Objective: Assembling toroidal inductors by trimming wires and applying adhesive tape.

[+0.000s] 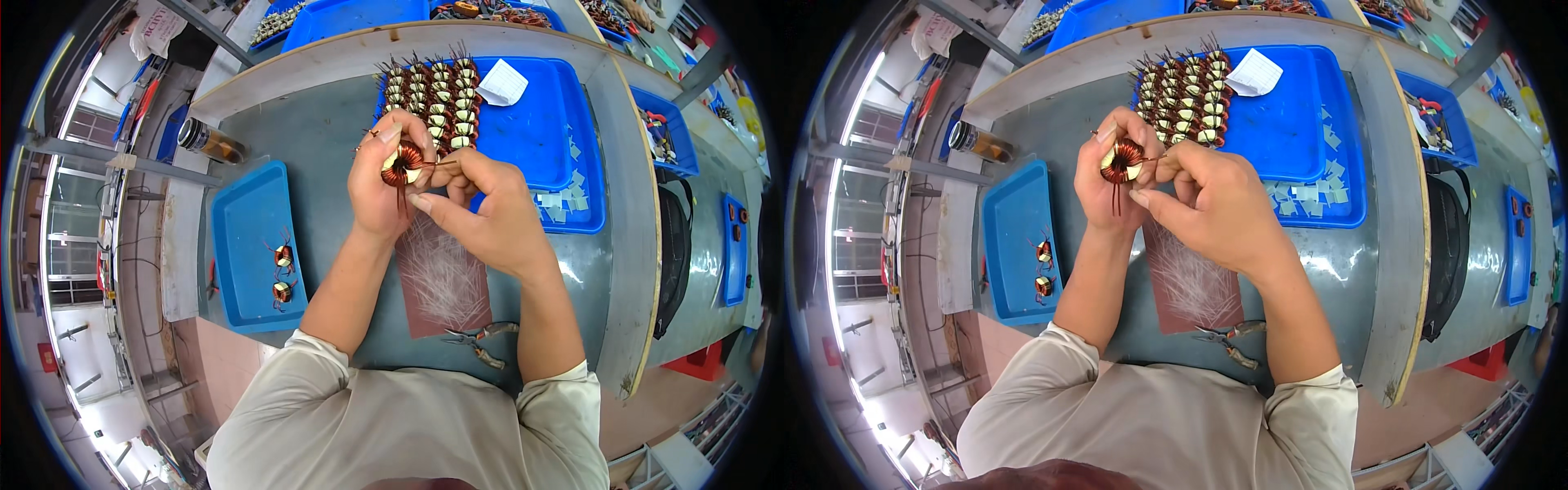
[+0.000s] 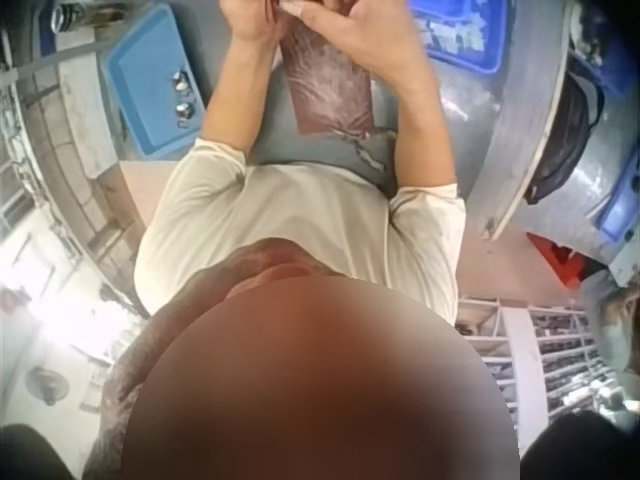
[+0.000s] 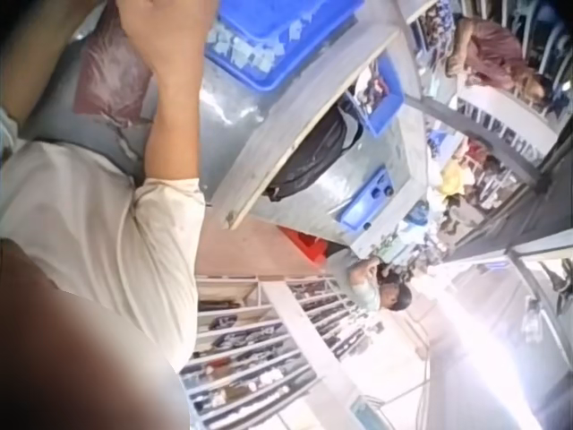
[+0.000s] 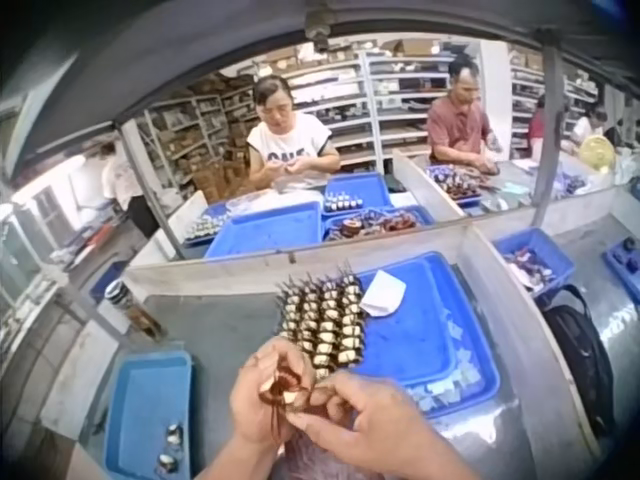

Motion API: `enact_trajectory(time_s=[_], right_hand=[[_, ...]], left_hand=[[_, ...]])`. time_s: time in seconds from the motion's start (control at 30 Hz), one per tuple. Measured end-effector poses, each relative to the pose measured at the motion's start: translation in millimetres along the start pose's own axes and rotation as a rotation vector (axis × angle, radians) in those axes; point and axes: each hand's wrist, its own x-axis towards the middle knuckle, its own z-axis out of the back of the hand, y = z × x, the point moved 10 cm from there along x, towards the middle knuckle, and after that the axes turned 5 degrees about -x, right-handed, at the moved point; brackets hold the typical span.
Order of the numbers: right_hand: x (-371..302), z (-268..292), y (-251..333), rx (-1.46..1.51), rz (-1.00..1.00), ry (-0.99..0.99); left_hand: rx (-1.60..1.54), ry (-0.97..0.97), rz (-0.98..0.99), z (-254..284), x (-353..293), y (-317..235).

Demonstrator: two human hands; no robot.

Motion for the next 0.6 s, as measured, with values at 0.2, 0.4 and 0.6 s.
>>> enact_trajectory(time_s=[0.2,0.4,0.6], right_hand=[[1,10,-3,-0.049,0.023,-0.134],[2,7,-8,0.036,0.019,-0.16],[3,7,-9,0.019,0.029,-0.187]], left_hand=[[-0.079,-0.04,0.029,4,2,9],[-0.037,-0.105,0.062,0,-1,19],[-0.018,-0.124,0.066,4,-1,24]])
